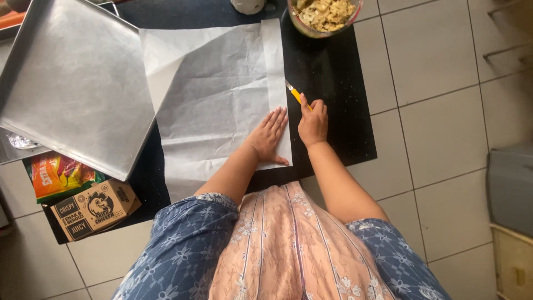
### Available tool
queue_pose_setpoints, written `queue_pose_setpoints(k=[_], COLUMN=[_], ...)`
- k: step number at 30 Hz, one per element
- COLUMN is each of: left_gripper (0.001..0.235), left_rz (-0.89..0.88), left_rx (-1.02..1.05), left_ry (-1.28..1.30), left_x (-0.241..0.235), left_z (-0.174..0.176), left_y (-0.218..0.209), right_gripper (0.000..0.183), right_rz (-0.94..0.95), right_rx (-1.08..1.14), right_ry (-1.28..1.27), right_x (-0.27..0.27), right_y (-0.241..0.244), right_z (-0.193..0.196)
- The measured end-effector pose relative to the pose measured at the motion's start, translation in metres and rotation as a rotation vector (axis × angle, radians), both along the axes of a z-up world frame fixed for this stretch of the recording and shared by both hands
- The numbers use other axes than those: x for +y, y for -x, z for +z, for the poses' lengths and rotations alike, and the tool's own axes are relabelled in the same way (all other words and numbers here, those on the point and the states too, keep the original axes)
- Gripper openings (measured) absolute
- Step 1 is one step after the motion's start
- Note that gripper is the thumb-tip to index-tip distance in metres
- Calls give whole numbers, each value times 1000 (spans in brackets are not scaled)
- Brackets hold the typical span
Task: Cutting parchment paper to size and lining a metal baking tray, then cleaning a kitchen scale.
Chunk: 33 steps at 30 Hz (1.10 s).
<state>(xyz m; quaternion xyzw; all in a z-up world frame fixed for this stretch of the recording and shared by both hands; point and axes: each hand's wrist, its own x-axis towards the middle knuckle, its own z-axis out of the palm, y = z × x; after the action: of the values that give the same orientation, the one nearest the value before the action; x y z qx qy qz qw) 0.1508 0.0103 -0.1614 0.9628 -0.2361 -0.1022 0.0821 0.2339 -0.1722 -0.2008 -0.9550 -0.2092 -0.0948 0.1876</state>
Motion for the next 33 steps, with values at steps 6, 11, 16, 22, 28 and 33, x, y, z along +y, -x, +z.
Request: queue_pose_setpoints(k=[6,11,16,22,28,33], left_gripper=[145,146,144,133,62,19], left_rz=[-22,-6,11,12,-51,697], left_rx=[0,2,19,5,-358,-1012], left_ry=[-98,-39,9,49,245,551], left_x=[-1,1,1,0,11,82], left_z=[10,4,5,-15,-107,-35], left_y=[-2,-2,-1,2,5,-26], right_gripper=[57,57,57,58,44,32], right_rz=[37,48,40,-51,6,12], right_rx=[-30,-49,-50,-15,77,302], right_ry=[-7,-35,-38,11,-269,-424], right_x=[21,43,64,68,8,-77], right_y=[-61,-110,-145,-146,-75,16], right_z=[-7,-13,-25,-24,-7,-11])
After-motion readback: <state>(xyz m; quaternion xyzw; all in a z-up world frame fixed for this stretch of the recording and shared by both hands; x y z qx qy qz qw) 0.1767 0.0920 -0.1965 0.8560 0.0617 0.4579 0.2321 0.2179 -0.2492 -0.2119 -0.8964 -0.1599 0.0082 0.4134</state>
